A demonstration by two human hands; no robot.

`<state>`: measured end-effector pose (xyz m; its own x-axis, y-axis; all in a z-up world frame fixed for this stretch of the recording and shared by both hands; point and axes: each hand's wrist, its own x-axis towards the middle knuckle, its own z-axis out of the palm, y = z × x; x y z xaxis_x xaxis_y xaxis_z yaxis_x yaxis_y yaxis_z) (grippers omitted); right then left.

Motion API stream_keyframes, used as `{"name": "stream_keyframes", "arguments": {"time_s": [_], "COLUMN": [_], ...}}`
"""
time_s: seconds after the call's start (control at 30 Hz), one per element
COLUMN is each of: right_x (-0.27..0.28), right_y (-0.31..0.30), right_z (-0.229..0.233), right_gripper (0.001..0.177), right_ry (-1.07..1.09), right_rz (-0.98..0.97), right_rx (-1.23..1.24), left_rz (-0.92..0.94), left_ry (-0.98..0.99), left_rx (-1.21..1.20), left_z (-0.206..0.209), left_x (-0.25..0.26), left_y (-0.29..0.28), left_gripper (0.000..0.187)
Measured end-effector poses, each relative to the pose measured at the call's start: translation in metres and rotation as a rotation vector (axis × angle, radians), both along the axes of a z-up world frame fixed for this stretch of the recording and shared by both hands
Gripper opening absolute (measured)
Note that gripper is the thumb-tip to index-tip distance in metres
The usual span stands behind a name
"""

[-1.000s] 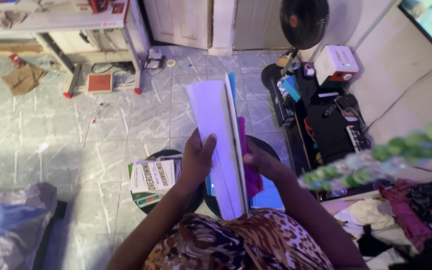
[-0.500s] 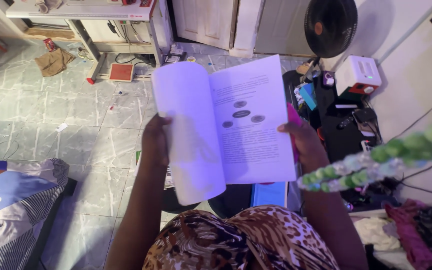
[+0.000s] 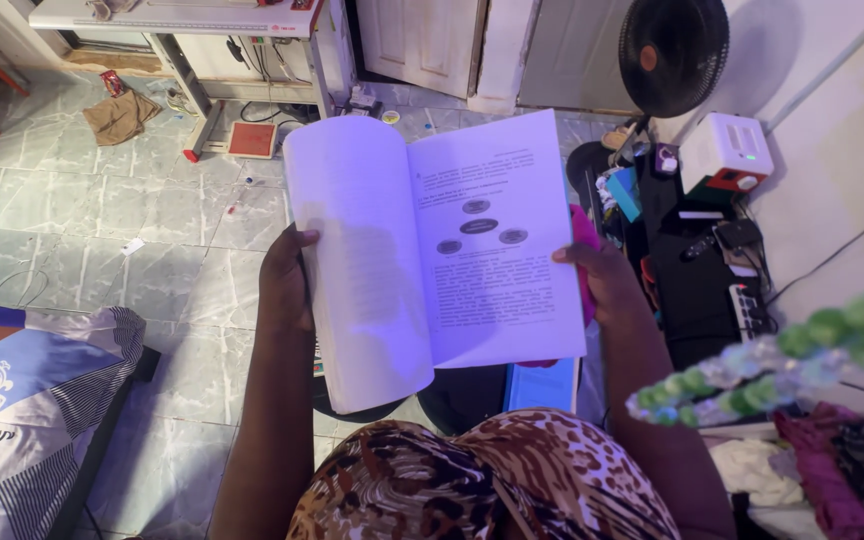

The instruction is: Wipe down blue document folders using a pink cloth and organize them.

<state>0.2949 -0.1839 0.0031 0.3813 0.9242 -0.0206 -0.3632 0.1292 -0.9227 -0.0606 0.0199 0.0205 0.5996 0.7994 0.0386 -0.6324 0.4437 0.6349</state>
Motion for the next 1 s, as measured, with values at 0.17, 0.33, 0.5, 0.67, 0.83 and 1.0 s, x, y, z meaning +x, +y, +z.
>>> {"name": "stream_keyframes", "arguments": {"time_s": [0.17,0.33,0.5,0.67,0.83,1.0], "right_x": [-0.006,-0.007,-0.063,-0.08,-0.07,-0.084], "right_y": [0.001,0.004,0.02,0.035,0.038,0.035], "right_z": [-0.002,-0.02,0.003,-0.047,-0.066,-0.046], "right_gripper": [0.049,0.045,0.066,0.071,0.062,0.064], "right_ry": [0.033,-0.042,0.21,0.175,0.28,0.284], "right_rz": [-0.014,-0.066,0.125,0.125,0.115,0.063], "right_rx": [-0.015,-0.089,-0.127,-0.185,-0.076,-0.055], "left_rz": [0.006,0.024,0.011,-0.062,-0.093,-0.113], "left_ry": [0.023,0.058,0.131,0.163,0.189,0.132], "left_rx": [0.038,0.13,0.178,0.216,0.252,0.11], "left_z": [0.01,-0.002,0.006,-0.006,-0.013,-0.012], "left_x": [0.009,0.026,0.048,0.066,0.065,0.055], "left_y": [-0.004,-0.001,-0.018,-0.023,-0.009,0.009], "left_gripper": [0.055,0.047,0.049,0.046,0.044,0.043]}}
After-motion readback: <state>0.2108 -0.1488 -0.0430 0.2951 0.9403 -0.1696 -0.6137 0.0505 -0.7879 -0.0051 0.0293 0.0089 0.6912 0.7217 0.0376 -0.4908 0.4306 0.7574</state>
